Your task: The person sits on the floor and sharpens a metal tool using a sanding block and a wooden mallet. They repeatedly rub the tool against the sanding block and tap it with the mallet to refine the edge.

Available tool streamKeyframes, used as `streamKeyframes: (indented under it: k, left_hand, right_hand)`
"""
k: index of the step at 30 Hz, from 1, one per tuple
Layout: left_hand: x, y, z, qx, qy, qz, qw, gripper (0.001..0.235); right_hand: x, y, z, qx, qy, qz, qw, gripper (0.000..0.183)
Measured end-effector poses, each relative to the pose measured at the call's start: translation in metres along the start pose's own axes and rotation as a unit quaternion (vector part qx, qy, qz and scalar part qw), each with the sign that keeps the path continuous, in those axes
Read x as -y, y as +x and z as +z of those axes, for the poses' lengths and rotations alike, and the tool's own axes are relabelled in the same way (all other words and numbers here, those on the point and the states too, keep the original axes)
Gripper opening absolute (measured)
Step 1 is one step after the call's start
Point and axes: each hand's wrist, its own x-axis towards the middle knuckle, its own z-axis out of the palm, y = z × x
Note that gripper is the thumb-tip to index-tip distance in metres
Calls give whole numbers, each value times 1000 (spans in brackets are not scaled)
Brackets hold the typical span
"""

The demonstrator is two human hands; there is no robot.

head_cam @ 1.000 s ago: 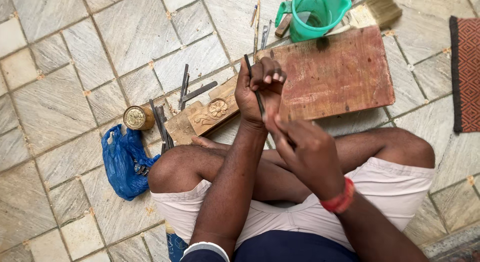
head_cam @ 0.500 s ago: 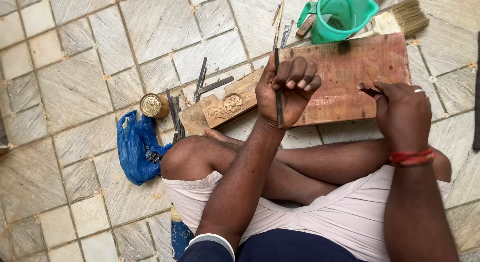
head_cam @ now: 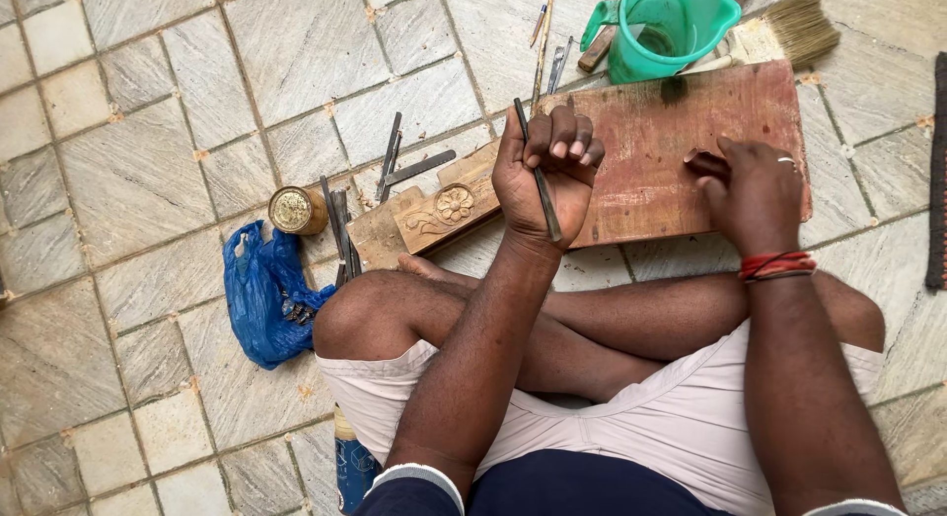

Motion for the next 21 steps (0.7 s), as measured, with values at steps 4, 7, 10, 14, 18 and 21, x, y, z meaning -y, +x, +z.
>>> streamKeyframes:
  k: [4, 7, 10, 14, 18, 21]
  left_hand:
    - [0, 0, -6, -13, 10, 3, 1000, 54]
    - [4, 2, -18, -62, 26, -1, 998, 52]
    - [8, 3, -32, -166, 63, -14, 984, 52]
    - [11, 2, -44, -320, 140, -24, 937, 49]
    - [22, -2, -47, -427, 208, -13, 880, 45]
    - [32, -9, -44, -462, 227, -1, 857, 42]
  right_hand:
    - [55, -9, -22, -92, 133, -127, 979, 37]
    - [101, -29, -40, -127, 276, -187, 934, 25]
    - [135, -37, -55, -120, 339, -203, 911, 24]
    - [149, -32, -72, -149, 325, -218, 908, 23]
    - [146, -30, -72, -147, 324, -194, 914, 21]
    - [140, -33, -61, -133, 332, -125, 925, 16]
